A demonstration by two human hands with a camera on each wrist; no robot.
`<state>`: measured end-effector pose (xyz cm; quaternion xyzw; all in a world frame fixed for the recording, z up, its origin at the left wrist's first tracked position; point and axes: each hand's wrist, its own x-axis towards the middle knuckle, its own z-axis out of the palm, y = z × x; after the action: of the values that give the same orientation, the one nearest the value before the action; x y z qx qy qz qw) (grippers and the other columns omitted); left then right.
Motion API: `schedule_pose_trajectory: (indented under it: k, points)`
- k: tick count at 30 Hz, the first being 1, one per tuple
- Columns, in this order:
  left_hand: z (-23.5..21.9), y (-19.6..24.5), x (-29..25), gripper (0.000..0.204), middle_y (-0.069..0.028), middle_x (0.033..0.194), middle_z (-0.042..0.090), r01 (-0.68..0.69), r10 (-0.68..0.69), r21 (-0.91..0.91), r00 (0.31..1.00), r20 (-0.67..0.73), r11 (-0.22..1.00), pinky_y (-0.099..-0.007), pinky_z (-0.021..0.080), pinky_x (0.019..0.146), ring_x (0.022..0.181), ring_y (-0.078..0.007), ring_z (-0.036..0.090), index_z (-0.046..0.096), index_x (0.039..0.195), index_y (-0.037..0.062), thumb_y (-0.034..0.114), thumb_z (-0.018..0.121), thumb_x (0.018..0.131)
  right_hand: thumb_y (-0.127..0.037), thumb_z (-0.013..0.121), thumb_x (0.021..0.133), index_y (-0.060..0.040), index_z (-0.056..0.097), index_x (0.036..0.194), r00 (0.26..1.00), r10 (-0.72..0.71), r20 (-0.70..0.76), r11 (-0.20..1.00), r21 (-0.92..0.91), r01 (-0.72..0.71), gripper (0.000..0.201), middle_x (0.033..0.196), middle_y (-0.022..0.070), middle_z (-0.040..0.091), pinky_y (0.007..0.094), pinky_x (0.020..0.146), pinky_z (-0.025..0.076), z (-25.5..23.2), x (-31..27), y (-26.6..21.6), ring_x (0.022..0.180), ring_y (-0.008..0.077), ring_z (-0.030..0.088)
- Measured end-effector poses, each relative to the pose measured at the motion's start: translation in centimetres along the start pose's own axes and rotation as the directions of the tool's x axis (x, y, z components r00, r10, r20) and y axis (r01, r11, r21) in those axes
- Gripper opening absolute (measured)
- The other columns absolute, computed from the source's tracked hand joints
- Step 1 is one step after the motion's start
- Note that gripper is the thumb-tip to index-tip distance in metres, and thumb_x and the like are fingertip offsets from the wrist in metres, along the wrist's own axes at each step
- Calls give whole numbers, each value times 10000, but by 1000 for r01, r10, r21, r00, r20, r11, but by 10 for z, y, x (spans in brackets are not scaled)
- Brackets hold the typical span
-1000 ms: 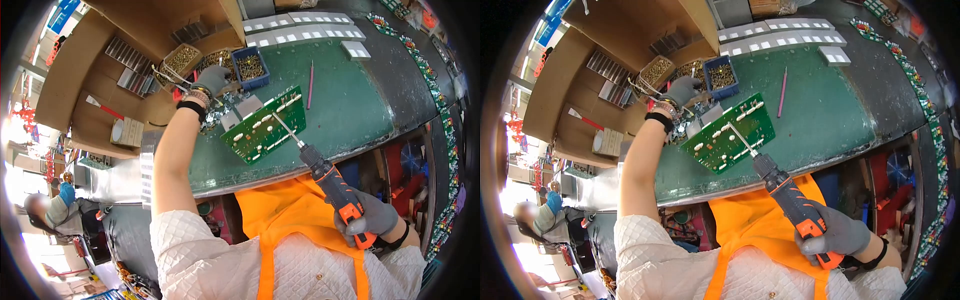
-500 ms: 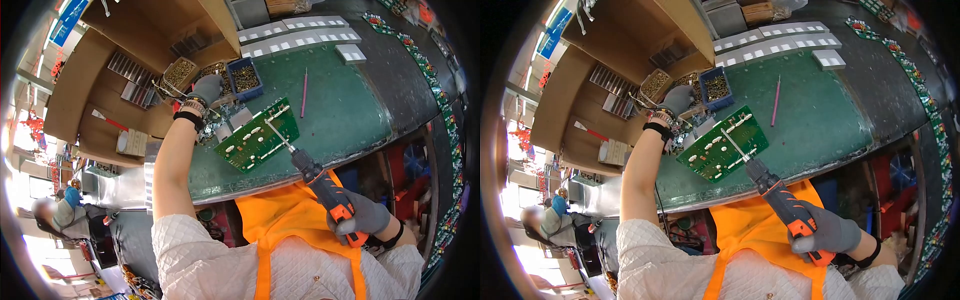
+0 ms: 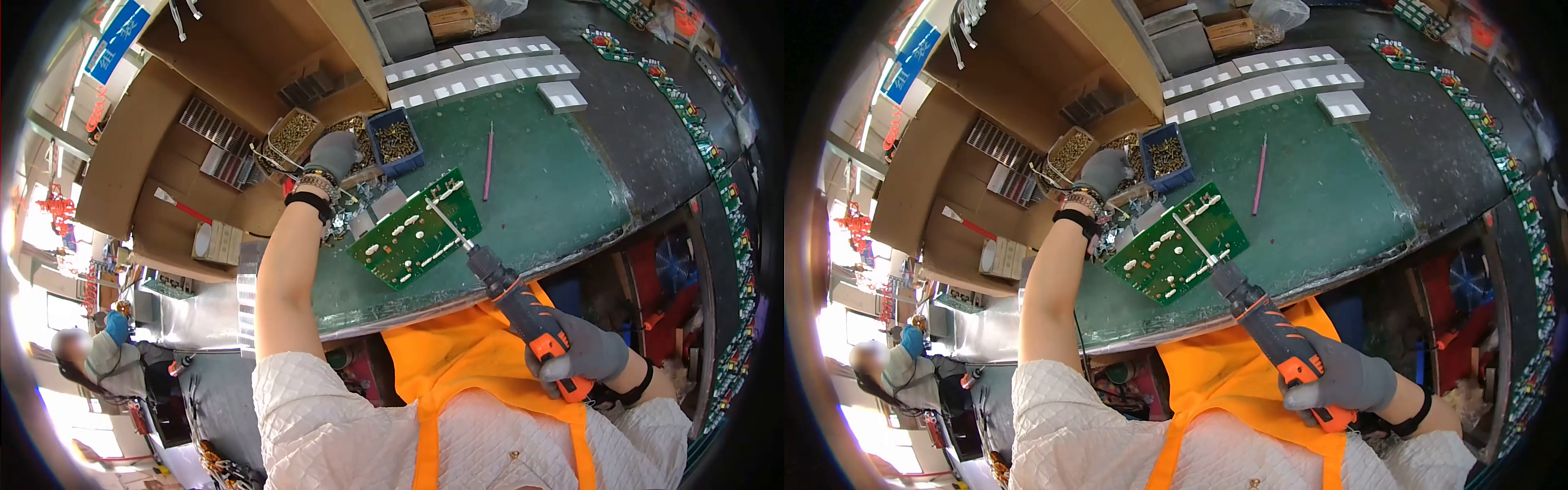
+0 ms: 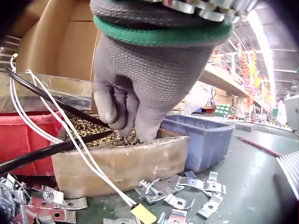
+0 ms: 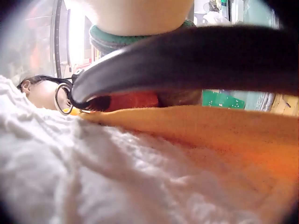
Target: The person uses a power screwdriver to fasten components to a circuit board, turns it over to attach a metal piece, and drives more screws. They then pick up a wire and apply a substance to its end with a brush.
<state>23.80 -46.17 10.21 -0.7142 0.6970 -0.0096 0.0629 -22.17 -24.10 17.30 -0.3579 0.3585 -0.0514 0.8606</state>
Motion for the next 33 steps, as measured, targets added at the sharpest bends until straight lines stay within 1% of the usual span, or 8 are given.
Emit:
schedule_pose_trajectory:
  k: [5, 7, 9, 11, 16, 24, 29, 33]
  points:
    - [-24, -2, -23, 221, -109, 921, 697, 95, -136, -276, 981, -136, 957, -352, 510, 786, 859, -250, 670, 684, 1011, 100, 256, 701, 856, -80, 781, 726, -42, 396, 1294, 997, -62, 49, 997, -33, 64, 688, 864, 44, 600, 306, 605, 542, -5, 5, 4, 682, 137, 615]
    - [-42, 8, -41, 214, -59, 855, 675, -15, -153, -911, 984, -85, 413, -288, 501, 730, 794, -156, 641, 653, 1029, 37, 198, 676, 890, -85, 795, 718, -41, 397, 1301, 997, -53, 57, 998, -42, 56, 706, 865, 40, 598, 300, 613, 540, -3, 5, -1, 695, 128, 609]
    - [-62, 29, -72, 175, -22, 820, 638, -146, -87, -937, 979, -183, 318, -228, 477, 684, 755, -81, 583, 630, 1010, -2, 127, 660, 895, -90, 808, 711, -40, 398, 1307, 997, -44, 62, 998, -48, 47, 725, 866, 37, 597, 295, 622, 538, -1, 7, -5, 707, 120, 603]
    - [-77, 48, -105, 188, -42, 819, 640, -168, 22, -985, 986, -168, 35, -225, 467, 659, 727, -91, 573, 631, 985, 8, 144, 694, 871, -24, 781, 649, -62, 372, 1308, 997, -69, 20, 980, -186, 72, 776, 848, 50, 615, 311, 626, 535, 4, 11, -9, 719, 137, 615]
    - [-91, 80, -166, 283, -35, 779, 671, 36, 194, -964, 981, -16, -262, -200, 471, 572, 630, -92, 602, 646, 987, 28, 248, 744, 837, -62, 822, 662, -40, 362, 1365, 998, -43, 48, 967, -250, 53, 841, 880, 28, 596, 282, 677, 509, 11, 13, -15, 761, 106, 588]
    - [-87, 78, -189, 209, -79, 838, 680, 147, 182, -949, 979, 98, -280, -228, 512, 576, 660, -119, 634, 626, 1028, -7, 155, 665, 902, -140, 863, 644, -30, 357, 1420, 998, -39, 57, 940, -338, 56, 933, 982, 21, 550, 280, 738, 473, 10, 15, -7, 836, 91, 539]
    - [-79, 79, -201, 188, -81, 835, 680, 139, 175, -939, 981, 87, -316, -242, 527, 606, 674, -132, 645, 624, 965, -9, 166, 662, 907, -2, 793, 607, -46, 403, 1301, 1000, 8, 24, 957, -291, -1, 797, 849, 58, 626, 299, 655, 516, 7, 15, -3, 732, 129, 609]
    - [-81, 70, -207, 255, -91, 856, 678, 90, 91, -996, 992, 88, -13, -265, 529, 673, 740, -135, 648, 630, 999, -21, 217, 658, 913, -6, 815, 614, -32, 439, 1252, 999, 42, 29, 969, -246, -34, 741, 875, 47, 620, 319, 649, 533, 6, 19, -2, 725, 132, 619]
